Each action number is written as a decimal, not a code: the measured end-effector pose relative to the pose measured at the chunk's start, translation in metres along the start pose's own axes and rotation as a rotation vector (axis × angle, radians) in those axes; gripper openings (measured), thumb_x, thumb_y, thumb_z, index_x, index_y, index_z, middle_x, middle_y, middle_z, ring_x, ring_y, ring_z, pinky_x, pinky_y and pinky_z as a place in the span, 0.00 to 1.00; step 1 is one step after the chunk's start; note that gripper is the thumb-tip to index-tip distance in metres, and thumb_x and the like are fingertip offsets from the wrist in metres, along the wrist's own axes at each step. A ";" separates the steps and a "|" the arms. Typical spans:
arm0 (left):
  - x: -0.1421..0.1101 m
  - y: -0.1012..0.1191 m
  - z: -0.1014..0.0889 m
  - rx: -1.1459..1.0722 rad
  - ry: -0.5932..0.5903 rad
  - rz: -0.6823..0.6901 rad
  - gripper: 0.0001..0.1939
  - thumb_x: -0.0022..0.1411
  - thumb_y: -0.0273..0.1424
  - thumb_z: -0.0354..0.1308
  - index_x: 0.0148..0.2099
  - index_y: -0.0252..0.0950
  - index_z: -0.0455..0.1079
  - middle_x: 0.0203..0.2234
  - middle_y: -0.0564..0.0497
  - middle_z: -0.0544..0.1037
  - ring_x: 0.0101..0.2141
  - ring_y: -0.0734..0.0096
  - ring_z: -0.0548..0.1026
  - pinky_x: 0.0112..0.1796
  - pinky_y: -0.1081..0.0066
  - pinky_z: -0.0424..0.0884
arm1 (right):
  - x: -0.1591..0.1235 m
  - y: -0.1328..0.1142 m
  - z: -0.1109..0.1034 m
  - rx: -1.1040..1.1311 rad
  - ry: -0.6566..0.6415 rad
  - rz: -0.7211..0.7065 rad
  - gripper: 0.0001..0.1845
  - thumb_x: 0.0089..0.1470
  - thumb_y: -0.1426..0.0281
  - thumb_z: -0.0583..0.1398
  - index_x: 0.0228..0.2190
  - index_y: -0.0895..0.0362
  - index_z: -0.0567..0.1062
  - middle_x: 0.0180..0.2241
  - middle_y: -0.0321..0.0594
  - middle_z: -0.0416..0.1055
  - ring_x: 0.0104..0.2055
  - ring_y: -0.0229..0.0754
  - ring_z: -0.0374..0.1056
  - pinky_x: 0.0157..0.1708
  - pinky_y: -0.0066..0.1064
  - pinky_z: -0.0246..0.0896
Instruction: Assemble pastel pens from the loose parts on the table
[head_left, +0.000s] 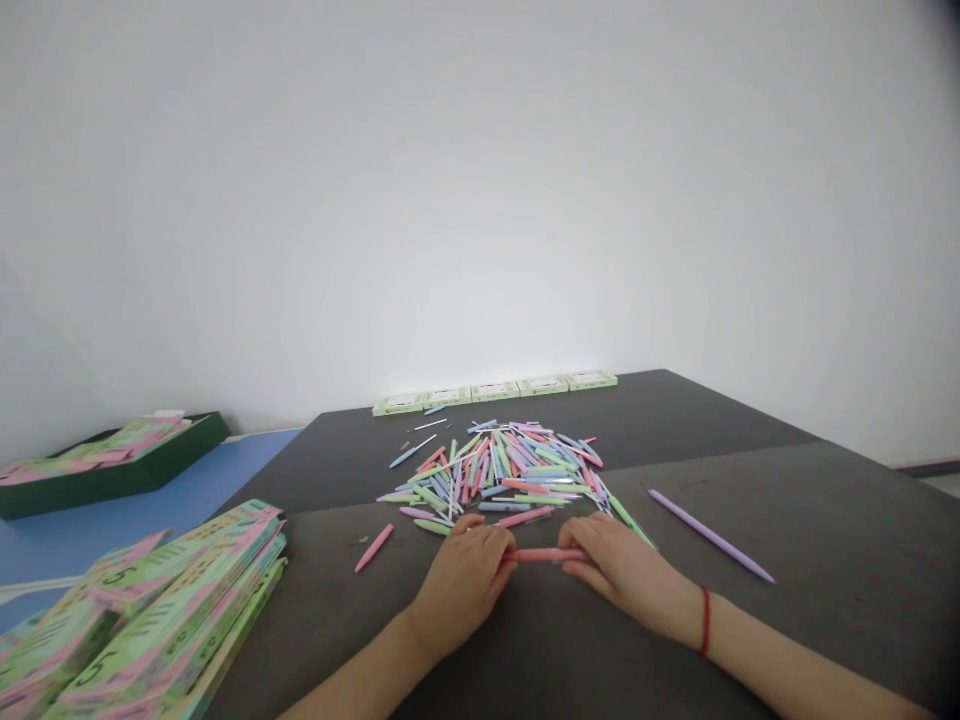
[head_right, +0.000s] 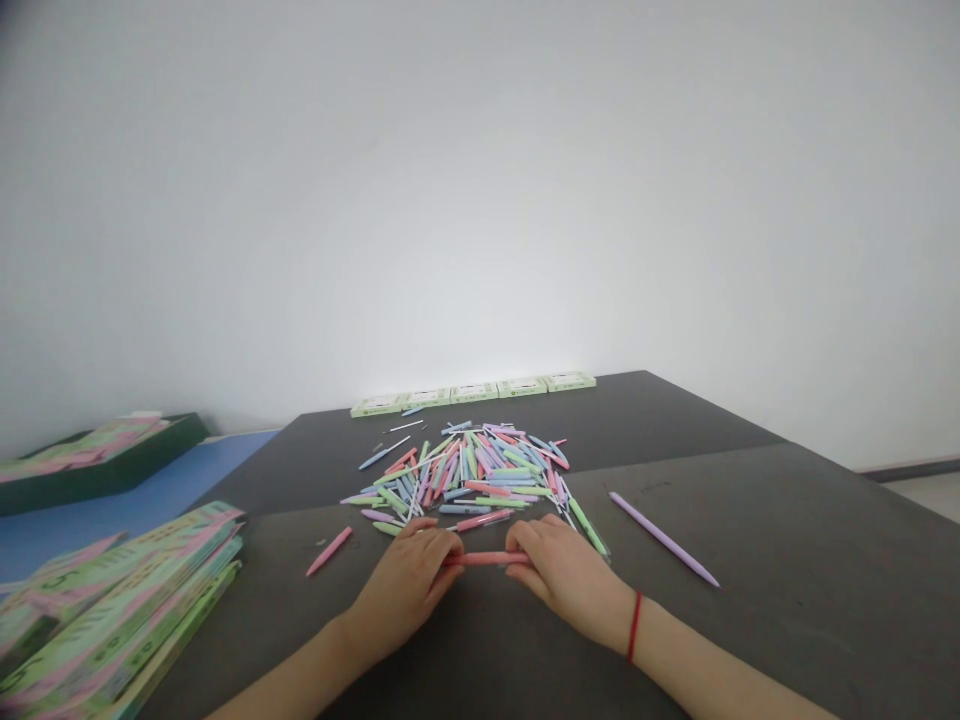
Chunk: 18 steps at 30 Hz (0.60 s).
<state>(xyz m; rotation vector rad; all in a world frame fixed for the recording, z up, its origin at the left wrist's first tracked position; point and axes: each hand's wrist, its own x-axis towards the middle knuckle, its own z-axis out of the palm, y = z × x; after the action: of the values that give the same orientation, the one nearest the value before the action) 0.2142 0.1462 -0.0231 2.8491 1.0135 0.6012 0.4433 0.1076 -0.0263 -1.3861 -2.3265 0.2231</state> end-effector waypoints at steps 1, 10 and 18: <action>0.000 0.000 0.000 0.000 -0.004 -0.002 0.03 0.62 0.25 0.50 0.36 0.38 0.63 0.30 0.53 0.74 0.33 0.68 0.72 0.49 0.60 0.60 | 0.000 0.000 0.001 -0.005 -0.002 0.003 0.08 0.60 0.65 0.53 0.34 0.55 0.69 0.32 0.39 0.71 0.35 0.45 0.64 0.34 0.33 0.56; -0.001 0.002 0.001 -0.012 -0.034 -0.003 0.04 0.61 0.24 0.51 0.37 0.38 0.62 0.31 0.53 0.74 0.35 0.68 0.72 0.51 0.60 0.58 | 0.004 -0.001 0.005 -0.008 -0.043 0.012 0.16 0.63 0.65 0.47 0.29 0.55 0.69 0.25 0.36 0.70 0.33 0.43 0.64 0.34 0.31 0.56; -0.002 0.003 0.002 -0.025 -0.010 -0.014 0.03 0.61 0.24 0.52 0.36 0.38 0.62 0.30 0.54 0.73 0.33 0.69 0.71 0.48 0.62 0.60 | 0.001 -0.001 0.002 -0.050 0.021 -0.040 0.09 0.53 0.66 0.60 0.37 0.54 0.69 0.34 0.38 0.72 0.36 0.45 0.65 0.36 0.33 0.55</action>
<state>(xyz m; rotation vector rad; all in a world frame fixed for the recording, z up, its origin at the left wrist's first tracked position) 0.2157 0.1426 -0.0245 2.8179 1.0160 0.5938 0.4407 0.1082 -0.0272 -1.3567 -2.3552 0.1384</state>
